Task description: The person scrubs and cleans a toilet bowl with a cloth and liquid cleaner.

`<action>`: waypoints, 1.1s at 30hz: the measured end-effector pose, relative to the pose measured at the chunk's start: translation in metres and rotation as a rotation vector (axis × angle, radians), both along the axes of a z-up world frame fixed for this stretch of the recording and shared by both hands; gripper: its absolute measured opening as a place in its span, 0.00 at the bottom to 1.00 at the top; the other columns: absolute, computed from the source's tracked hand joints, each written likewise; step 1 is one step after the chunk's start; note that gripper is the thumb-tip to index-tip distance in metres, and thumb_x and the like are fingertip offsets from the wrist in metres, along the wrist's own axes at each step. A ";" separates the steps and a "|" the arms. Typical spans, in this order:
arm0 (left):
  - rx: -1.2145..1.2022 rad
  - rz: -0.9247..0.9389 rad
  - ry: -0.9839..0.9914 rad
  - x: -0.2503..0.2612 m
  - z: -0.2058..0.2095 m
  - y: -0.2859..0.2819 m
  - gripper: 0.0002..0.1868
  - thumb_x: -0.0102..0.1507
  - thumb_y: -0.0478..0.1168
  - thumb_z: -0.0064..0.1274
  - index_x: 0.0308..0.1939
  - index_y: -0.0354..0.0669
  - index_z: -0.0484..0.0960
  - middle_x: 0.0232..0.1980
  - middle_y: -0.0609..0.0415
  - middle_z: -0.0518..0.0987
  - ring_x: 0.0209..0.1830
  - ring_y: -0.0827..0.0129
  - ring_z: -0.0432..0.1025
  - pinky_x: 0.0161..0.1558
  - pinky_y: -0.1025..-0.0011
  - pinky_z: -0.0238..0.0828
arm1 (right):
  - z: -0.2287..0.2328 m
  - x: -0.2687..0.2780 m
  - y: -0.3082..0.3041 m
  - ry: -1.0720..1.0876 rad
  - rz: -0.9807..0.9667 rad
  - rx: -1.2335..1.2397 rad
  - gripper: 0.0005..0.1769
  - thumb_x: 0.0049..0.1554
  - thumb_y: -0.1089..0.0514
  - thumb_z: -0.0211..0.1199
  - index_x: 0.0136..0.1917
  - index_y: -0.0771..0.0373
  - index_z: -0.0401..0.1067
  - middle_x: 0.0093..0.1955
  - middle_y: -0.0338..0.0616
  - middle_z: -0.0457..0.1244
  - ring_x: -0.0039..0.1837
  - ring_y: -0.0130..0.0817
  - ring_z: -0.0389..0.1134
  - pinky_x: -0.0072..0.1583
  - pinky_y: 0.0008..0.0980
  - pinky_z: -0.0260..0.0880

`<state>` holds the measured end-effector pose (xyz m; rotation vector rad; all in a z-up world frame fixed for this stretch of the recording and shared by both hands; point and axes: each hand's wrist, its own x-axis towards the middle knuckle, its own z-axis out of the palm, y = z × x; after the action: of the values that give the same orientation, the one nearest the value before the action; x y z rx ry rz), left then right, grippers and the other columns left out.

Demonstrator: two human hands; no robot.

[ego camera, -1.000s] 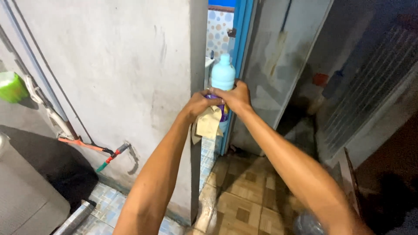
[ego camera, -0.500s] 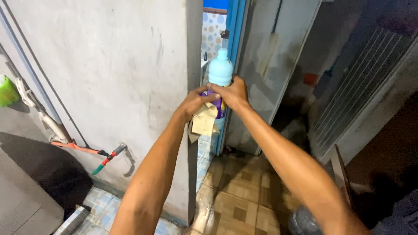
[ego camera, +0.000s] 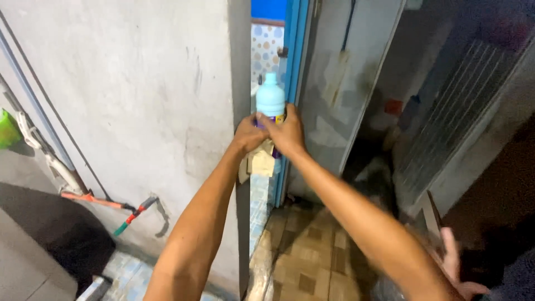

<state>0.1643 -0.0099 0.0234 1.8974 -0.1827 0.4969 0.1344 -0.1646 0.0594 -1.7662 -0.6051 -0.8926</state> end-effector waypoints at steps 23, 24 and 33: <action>-0.185 0.074 0.094 0.009 0.031 -0.025 0.31 0.50 0.45 0.72 0.54 0.37 0.81 0.45 0.51 0.86 0.41 0.69 0.80 0.44 0.69 0.79 | 0.004 0.017 -0.018 0.395 0.837 -0.058 0.06 0.57 0.62 0.61 0.43 0.67 0.74 0.42 0.46 0.71 0.39 0.31 0.76 0.39 0.30 0.77; -0.198 0.079 0.055 0.019 0.027 -0.020 0.30 0.53 0.47 0.71 0.55 0.38 0.80 0.46 0.52 0.86 0.42 0.69 0.80 0.46 0.69 0.78 | 0.001 0.026 -0.019 0.231 0.663 0.133 0.05 0.57 0.62 0.62 0.44 0.67 0.73 0.43 0.47 0.70 0.38 0.31 0.75 0.39 0.29 0.75; 0.143 0.288 0.091 0.027 0.018 -0.026 0.32 0.53 0.56 0.66 0.54 0.39 0.83 0.45 0.47 0.86 0.45 0.65 0.81 0.50 0.66 0.76 | -0.003 0.065 -0.027 0.332 0.673 0.045 0.12 0.62 0.57 0.63 0.48 0.71 0.73 0.42 0.51 0.70 0.40 0.33 0.74 0.38 0.30 0.74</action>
<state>0.1913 -0.0362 0.0414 2.0939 0.1205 0.6012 0.1998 -0.1917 0.0562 -1.4716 -0.8711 -0.1447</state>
